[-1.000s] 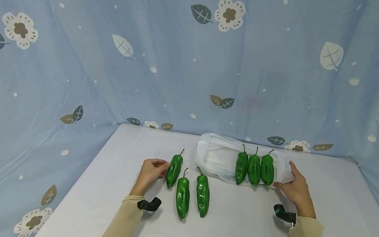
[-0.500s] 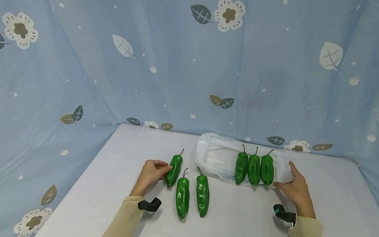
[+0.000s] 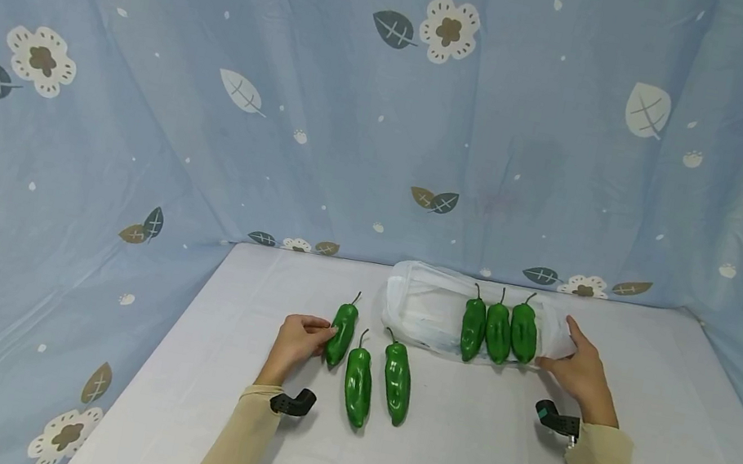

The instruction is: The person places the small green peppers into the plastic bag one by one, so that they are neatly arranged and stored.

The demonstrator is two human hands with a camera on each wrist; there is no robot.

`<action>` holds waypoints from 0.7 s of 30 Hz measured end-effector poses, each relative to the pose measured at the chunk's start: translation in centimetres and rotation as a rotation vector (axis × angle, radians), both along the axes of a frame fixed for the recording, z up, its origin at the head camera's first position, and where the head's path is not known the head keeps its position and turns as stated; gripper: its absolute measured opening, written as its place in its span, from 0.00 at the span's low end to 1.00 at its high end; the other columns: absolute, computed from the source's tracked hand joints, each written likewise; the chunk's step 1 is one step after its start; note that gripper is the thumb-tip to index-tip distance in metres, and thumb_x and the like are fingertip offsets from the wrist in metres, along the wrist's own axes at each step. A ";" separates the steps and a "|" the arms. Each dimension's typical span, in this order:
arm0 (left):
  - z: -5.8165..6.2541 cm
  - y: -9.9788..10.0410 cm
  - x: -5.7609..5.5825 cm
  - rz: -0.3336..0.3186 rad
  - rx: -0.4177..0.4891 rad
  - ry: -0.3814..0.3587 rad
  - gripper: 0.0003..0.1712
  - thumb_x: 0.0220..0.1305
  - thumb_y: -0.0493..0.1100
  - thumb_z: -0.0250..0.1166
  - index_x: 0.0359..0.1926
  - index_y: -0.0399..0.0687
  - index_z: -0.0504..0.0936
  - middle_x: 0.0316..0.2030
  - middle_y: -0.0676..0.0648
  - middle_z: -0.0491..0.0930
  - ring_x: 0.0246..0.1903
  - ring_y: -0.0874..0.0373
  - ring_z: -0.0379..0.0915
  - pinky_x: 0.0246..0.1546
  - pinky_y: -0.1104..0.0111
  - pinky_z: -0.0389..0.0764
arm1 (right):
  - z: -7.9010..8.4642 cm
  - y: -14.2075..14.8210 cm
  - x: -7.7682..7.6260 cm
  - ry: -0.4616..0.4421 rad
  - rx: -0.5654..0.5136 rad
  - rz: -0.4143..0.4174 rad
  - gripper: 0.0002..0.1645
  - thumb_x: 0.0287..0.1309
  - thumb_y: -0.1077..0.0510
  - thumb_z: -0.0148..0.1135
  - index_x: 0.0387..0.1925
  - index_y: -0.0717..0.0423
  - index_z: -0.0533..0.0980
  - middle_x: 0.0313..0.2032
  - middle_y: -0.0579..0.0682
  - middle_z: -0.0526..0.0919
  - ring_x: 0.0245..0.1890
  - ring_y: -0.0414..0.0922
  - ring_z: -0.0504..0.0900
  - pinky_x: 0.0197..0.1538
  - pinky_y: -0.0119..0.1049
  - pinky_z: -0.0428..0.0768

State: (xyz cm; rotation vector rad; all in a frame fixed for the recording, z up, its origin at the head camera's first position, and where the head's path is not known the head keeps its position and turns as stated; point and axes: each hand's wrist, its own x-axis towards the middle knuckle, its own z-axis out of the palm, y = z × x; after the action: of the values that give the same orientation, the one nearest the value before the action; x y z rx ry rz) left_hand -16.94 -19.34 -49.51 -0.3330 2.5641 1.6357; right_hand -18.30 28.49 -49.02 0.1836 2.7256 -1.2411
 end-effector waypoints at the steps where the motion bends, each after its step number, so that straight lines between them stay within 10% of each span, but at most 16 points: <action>1: 0.0 0.0 0.0 -0.001 0.002 0.000 0.18 0.68 0.43 0.71 0.51 0.34 0.87 0.42 0.37 0.89 0.31 0.59 0.84 0.35 0.67 0.89 | 0.0 0.0 0.0 0.000 0.000 0.000 0.66 0.58 0.60 0.70 0.82 0.61 0.34 0.76 0.81 0.47 0.71 0.82 0.57 0.69 0.78 0.62; 21: 0.3 -0.1 0.2 0.016 0.071 -0.017 0.19 0.69 0.40 0.70 0.55 0.32 0.85 0.44 0.36 0.88 0.32 0.59 0.85 0.32 0.68 0.89 | 0.0 0.0 0.0 0.003 -0.002 -0.004 0.67 0.58 0.60 0.70 0.82 0.61 0.34 0.76 0.81 0.47 0.72 0.82 0.55 0.70 0.78 0.61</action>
State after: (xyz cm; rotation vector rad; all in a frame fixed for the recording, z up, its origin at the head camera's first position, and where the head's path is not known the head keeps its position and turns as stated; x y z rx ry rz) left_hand -16.75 -19.47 -49.20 -0.3606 2.4898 1.7170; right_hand -18.31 28.52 -49.03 0.1876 2.7284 -1.2459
